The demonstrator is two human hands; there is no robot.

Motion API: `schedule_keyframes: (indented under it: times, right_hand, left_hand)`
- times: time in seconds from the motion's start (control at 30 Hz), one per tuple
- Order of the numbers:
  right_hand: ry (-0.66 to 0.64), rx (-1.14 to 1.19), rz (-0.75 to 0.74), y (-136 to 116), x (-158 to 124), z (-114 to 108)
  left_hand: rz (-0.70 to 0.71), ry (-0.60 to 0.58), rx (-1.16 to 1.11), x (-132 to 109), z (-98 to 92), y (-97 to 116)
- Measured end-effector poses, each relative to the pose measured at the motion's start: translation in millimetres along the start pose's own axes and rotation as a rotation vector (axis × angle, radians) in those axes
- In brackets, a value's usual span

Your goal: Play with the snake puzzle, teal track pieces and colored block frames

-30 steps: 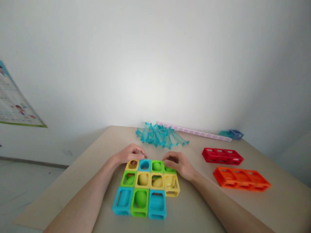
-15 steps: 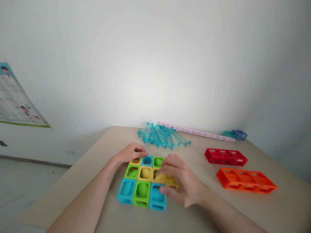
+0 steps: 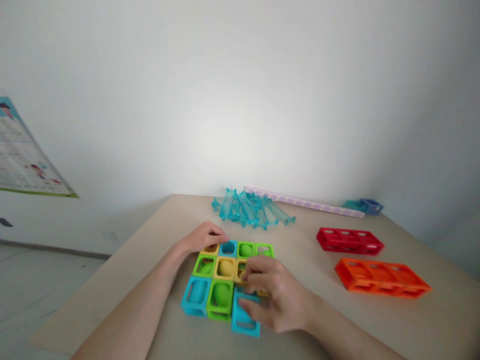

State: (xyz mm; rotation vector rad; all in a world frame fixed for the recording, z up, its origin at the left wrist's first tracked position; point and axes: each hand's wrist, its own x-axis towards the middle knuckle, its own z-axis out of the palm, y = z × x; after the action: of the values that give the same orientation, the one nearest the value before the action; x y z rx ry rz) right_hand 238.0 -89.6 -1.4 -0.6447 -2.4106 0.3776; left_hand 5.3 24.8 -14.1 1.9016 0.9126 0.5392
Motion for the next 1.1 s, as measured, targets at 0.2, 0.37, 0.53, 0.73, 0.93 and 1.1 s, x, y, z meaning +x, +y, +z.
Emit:
schedule_keyframes:
  times: [0.2, 0.37, 0.53, 0.73, 0.93, 1.1]
  right_hand:
    - [0.007, 0.137, 0.066, 0.3, 0.7, -7.2]
    - [0.097, 0.534, 0.268, 3.6, 0.1, -12.6]
    - [0.353, 0.693, 0.569, 14.9, 9.2, -15.3]
    - [0.420, 0.289, 0.817, 37.8, 48.6, -3.7]
    - [0.430, 0.069, 0.676, 31.9, 56.6, 5.5]
    - [0.128, -0.155, 0.539, 19.5, 35.7, -15.6]
  left_hand:
    - [0.013, -0.017, 0.002, -0.4, 6.3, 6.1]
    - [0.035, 0.000, -0.017, 0.1, 9.2, 8.0]
    - [0.023, -0.011, -0.041, 3.2, 15.8, 6.4]
    - [0.203, 0.058, -0.366, 6.0, 22.1, 3.6]
    - [0.186, 0.146, -0.382, 6.6, 27.7, 5.7]
    - [0.132, 0.354, -0.409, 6.1, 29.6, 8.6]
